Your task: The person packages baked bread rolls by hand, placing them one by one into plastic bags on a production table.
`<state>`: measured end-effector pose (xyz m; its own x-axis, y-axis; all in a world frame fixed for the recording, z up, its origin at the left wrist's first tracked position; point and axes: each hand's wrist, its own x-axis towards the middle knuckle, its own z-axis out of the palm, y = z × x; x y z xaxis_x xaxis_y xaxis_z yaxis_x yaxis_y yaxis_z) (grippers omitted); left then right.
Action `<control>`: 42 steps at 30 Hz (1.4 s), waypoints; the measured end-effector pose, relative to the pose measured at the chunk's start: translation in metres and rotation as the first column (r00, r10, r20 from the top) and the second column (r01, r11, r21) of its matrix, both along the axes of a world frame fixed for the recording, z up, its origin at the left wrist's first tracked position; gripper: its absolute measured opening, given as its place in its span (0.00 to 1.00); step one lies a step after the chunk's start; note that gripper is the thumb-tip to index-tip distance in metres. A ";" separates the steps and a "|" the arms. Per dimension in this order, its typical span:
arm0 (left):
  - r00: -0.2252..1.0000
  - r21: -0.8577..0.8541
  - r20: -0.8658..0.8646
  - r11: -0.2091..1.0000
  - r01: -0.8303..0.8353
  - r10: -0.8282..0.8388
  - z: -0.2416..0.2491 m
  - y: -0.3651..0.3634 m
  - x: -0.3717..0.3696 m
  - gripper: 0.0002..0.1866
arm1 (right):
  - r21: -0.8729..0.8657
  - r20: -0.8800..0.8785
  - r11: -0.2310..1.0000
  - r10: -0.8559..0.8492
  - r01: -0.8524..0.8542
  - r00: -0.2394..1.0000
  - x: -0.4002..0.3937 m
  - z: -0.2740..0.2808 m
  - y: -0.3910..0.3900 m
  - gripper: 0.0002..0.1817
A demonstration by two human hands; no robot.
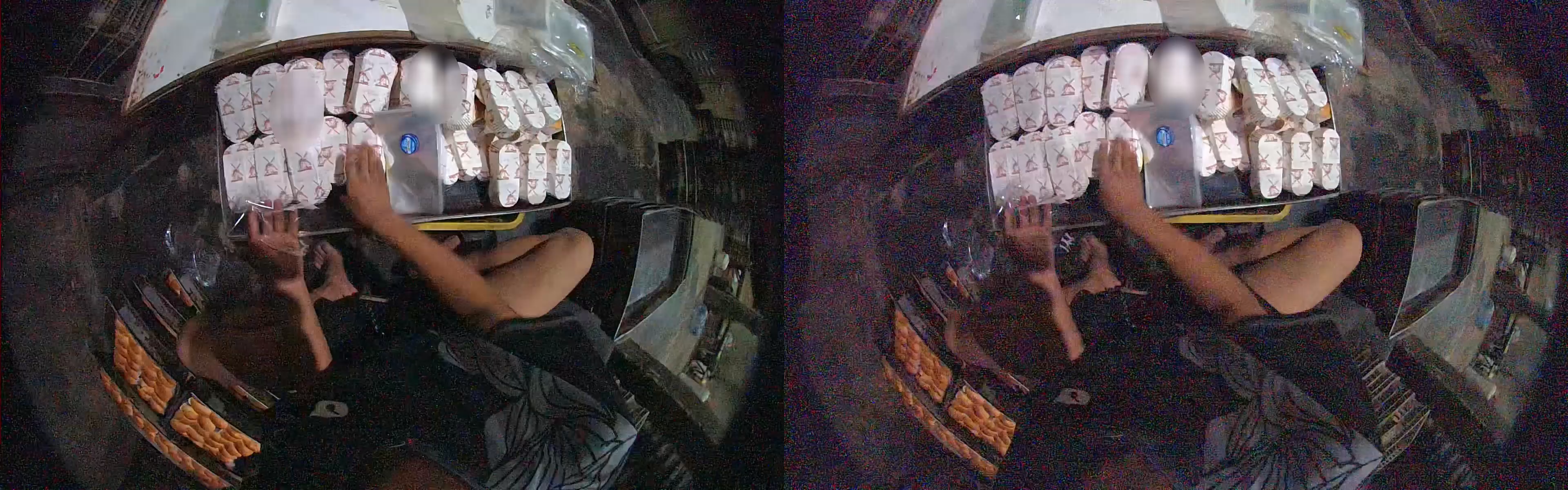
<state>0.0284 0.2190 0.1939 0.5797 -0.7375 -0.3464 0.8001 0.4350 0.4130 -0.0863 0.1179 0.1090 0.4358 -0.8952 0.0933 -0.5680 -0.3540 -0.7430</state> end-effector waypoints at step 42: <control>0.931 0.129 0.130 0.936 0.326 -0.342 -0.006 -0.010 -0.130 0.32 | 0.559 0.314 0.828 -0.252 0.036 0.915 -0.092 0.121 0.038 0.41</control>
